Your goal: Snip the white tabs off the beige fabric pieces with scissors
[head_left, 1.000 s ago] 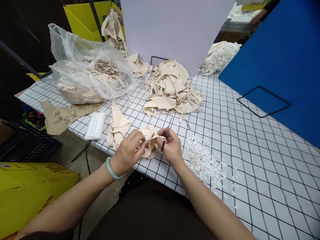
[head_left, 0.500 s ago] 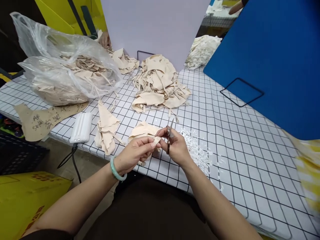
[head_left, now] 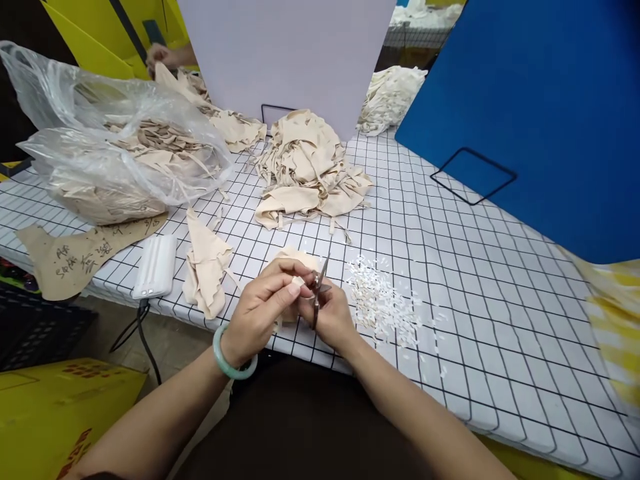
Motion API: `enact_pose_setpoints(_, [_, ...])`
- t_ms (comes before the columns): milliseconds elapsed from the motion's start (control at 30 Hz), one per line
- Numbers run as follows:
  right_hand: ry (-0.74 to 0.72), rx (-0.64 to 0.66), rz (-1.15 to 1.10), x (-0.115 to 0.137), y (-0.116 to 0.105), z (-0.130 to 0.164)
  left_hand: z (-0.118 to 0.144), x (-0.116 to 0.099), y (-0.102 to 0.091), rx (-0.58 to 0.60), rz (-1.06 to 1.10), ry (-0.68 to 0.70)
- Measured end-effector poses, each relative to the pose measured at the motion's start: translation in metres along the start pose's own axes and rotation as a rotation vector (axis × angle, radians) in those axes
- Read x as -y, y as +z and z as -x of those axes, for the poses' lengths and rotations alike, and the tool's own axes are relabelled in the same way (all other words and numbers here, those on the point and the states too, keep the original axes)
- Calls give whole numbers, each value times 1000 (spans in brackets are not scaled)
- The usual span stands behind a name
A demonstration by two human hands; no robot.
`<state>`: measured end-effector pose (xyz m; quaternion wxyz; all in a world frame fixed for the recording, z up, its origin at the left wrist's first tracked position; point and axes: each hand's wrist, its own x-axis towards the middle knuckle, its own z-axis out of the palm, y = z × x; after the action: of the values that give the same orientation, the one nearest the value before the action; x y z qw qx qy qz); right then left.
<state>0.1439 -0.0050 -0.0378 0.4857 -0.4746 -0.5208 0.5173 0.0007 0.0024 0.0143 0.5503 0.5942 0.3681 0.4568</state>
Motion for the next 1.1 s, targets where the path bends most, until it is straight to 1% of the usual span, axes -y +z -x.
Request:
enact_pose_setpoints(67, [22, 32, -21, -2, 9, 5, -3, 4, 2, -43, 142, -64])
enact_pose_setpoints(133, [1, 82, 23, -1, 7, 10, -5, 8, 4, -93, 199, -136])
enact_pose_setpoints(200, [-40, 101, 164, 4, -6, 14, -5, 12, 7, -102, 154, -154])
enact_pose_setpoints(267, [-63, 79, 358, 10, -26, 20, -4, 14, 12, -77, 65, -121])
enact_pose_setpoints(333, [-50, 47, 526, 14, -46, 27, -2, 17, 19, -41, -5, -79])
enact_pose_setpoints(400, [-23, 25, 629, 16, -61, 36, -1, 21, 26, -3, -43, -56])
enact_pose_setpoints(467, [-10, 12, 691, 16, -70, 44, 1, 25, 32, 33, -72, -49])
enact_pose_setpoints(600, [-25, 17, 723, 12, -76, 54, 2, 29, 42, 98, -106, -44])
enact_pose_setpoints(733, [-56, 22, 712, 14, -76, 55, 1, 28, 47, 131, -129, 29])
enact_pose_setpoints(900, [-72, 30, 704, 18, -75, 54, 0, 25, 48, 154, -193, 80])
enact_pose_setpoints(1100, [-81, 50, 672, 16, -73, 53, 1, 28, 47, 167, -191, 91])
